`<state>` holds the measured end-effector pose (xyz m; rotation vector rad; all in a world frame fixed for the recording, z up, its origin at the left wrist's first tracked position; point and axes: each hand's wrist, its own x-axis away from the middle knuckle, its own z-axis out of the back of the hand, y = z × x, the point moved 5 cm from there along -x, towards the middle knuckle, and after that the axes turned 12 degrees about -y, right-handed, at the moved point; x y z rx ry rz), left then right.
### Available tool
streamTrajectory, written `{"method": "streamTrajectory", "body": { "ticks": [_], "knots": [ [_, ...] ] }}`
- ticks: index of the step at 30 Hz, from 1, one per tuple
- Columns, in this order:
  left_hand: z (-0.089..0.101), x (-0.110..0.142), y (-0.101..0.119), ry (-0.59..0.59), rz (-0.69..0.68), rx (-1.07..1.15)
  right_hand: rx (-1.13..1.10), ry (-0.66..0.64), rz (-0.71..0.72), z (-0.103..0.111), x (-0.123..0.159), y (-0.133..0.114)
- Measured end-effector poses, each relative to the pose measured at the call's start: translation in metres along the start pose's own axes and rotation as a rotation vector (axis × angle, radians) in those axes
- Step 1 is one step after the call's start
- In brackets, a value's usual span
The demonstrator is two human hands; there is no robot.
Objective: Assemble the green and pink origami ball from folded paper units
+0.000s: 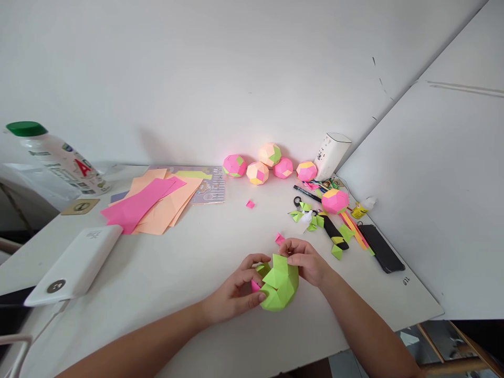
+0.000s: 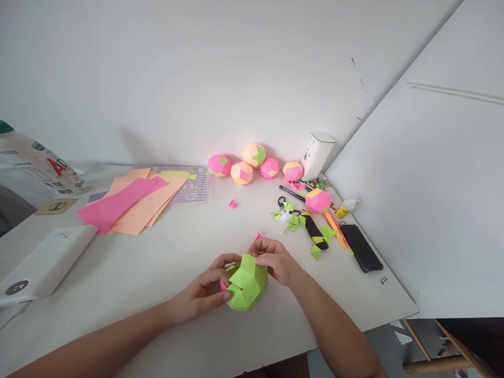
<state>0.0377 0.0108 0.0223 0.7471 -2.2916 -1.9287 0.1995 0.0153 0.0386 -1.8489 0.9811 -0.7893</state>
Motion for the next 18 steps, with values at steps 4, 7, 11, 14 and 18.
{"method": "streamTrajectory", "body": {
  "ticks": [4, 7, 11, 14, 18],
  "knots": [
    [0.001, 0.002, 0.003, 0.054, 0.015, -0.027, 0.103, -0.012, -0.067, 0.000, 0.003, -0.003],
    [0.004, 0.004, 0.003, 0.098, 0.062, -0.048, 0.147, -0.033, -0.110, -0.001, 0.004, -0.004],
    [0.007, 0.005, 0.000, 0.116, 0.116, -0.022, 0.127, -0.083, -0.197, -0.003, 0.005, 0.000],
    [0.006, 0.005, 0.000, 0.095, 0.138, 0.020, 0.119, -0.111, -0.248, -0.006, 0.004, 0.006],
    [0.004, 0.005, 0.002, 0.074, 0.150, 0.037, 0.080, -0.154, -0.276, -0.013, 0.003, 0.014]
  ]
}}
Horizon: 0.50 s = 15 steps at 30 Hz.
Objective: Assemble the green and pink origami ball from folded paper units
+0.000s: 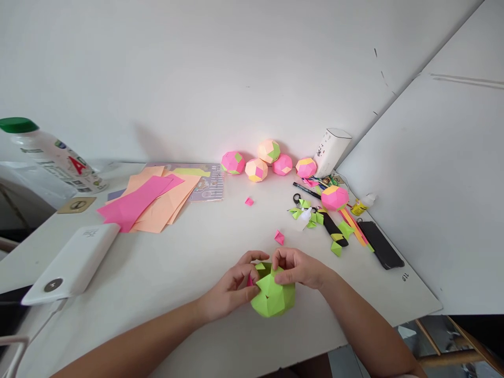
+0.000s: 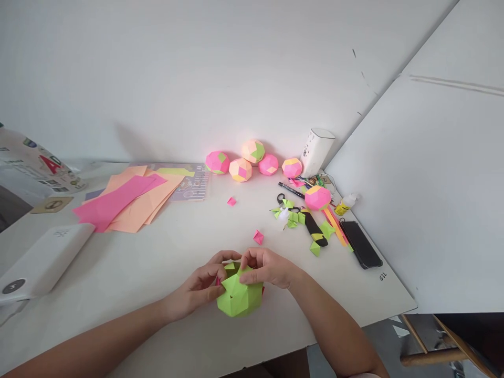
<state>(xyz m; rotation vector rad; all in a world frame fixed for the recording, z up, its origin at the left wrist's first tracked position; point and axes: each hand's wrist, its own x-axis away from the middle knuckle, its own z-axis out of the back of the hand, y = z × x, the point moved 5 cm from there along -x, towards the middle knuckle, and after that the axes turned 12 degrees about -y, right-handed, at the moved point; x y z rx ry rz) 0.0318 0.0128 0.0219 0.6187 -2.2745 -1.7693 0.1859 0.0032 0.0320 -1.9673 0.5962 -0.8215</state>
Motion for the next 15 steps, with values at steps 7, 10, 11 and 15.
{"method": "streamTrajectory", "body": {
  "ticks": [7, 10, 11, 15],
  "knots": [
    [0.014, 0.003, -0.002, 0.323, -0.010, -0.039, -0.116, 0.107, 0.183, -0.002, -0.004, -0.003],
    [0.018, 0.006, -0.005, 0.423, 0.030, -0.063, -0.078, 0.248, 0.368, 0.002, -0.001, -0.010],
    [0.020, 0.007, -0.006, 0.459, 0.055, -0.056, -0.059, 0.288, 0.409, 0.003, 0.000, -0.011],
    [0.024, 0.010, -0.010, 0.603, 0.136, 0.037, 0.048, 0.425, 0.518, 0.005, 0.003, -0.009]
  ]
}}
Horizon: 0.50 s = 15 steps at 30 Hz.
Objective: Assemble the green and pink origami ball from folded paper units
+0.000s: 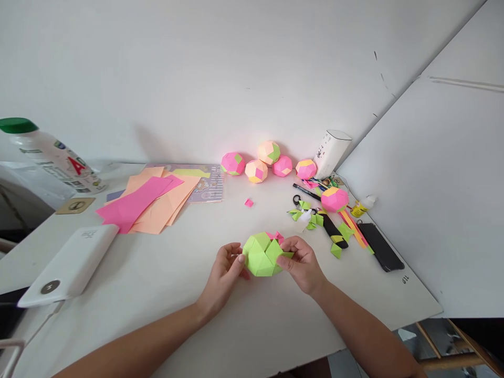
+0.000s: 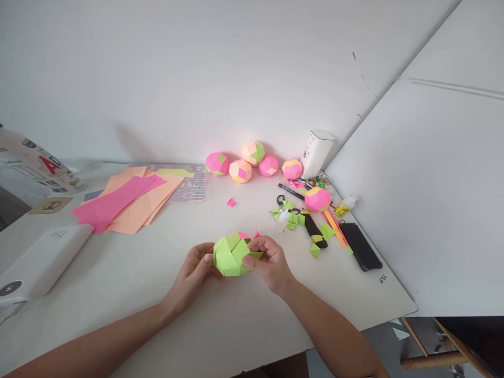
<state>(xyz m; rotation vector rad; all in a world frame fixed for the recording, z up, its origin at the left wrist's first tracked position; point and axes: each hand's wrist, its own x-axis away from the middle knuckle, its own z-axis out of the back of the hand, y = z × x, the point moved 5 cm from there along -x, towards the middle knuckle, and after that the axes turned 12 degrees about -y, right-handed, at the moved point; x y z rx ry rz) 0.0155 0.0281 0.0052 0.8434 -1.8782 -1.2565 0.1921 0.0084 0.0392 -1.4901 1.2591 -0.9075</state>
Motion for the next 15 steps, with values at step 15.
{"method": "streamTrajectory", "body": {
  "ticks": [15],
  "knots": [
    [-0.023, -0.007, 0.002, -0.370, 0.088, 0.596, 0.163, -0.059, -0.091, -0.012, 0.000, 0.021]
  ]
}}
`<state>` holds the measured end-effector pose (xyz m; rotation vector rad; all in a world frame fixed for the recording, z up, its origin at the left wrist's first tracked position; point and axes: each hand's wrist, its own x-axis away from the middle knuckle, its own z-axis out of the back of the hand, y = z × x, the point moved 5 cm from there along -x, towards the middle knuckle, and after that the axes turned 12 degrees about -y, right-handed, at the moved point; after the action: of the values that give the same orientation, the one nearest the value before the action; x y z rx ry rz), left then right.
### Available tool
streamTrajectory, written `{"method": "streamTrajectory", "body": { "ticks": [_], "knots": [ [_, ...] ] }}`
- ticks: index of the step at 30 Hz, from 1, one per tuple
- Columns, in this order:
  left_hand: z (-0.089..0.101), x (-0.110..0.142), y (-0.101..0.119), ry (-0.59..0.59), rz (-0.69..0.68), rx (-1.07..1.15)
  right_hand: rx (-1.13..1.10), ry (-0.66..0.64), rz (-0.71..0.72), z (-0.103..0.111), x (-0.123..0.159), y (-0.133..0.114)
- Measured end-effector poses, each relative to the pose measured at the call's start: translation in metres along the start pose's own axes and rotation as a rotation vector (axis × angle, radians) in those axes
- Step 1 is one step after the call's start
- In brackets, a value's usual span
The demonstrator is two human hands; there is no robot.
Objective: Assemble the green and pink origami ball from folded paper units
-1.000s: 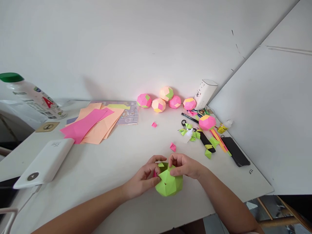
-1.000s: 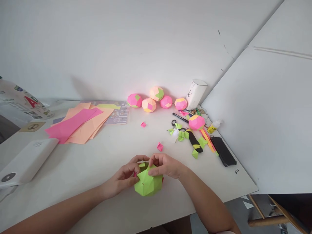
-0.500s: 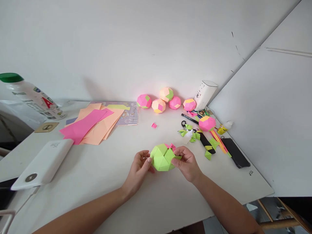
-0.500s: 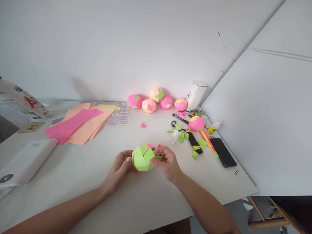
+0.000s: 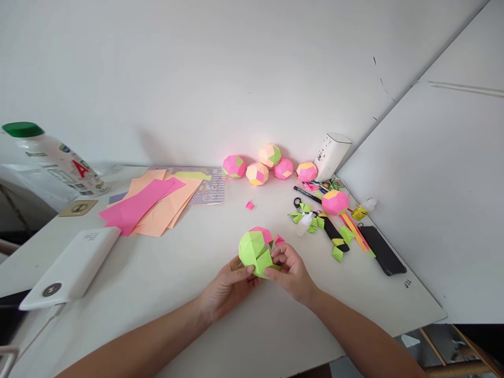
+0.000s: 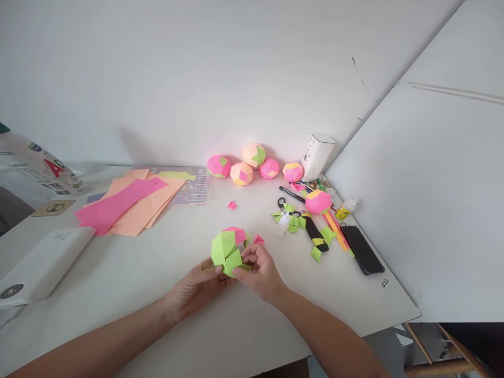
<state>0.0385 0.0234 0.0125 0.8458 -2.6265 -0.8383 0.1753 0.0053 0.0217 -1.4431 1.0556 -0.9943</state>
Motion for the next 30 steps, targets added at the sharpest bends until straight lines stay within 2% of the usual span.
{"method": "streamTrajectory", "body": {
  "ticks": [3, 8, 15, 30],
  "knots": [
    [-0.0023, -0.0014, 0.0019, -0.008, -0.015, -0.040, -0.130, -0.046, -0.004, -0.0033, -0.0017, 0.0015],
    [-0.0046, -0.0017, 0.0019, -0.025, -0.001, -0.074, -0.252, 0.001, -0.087, -0.0021, -0.0028, 0.0068],
    [-0.0030, -0.0008, 0.0014, 0.010, 0.000, -0.110, -0.162, 0.049, -0.075, -0.0023, -0.0011, 0.0032],
    [-0.0057, 0.0008, 0.0025, 0.036, 0.003, -0.127, -0.071, 0.037, -0.059, -0.0015, -0.0005, 0.0011]
  ]
}}
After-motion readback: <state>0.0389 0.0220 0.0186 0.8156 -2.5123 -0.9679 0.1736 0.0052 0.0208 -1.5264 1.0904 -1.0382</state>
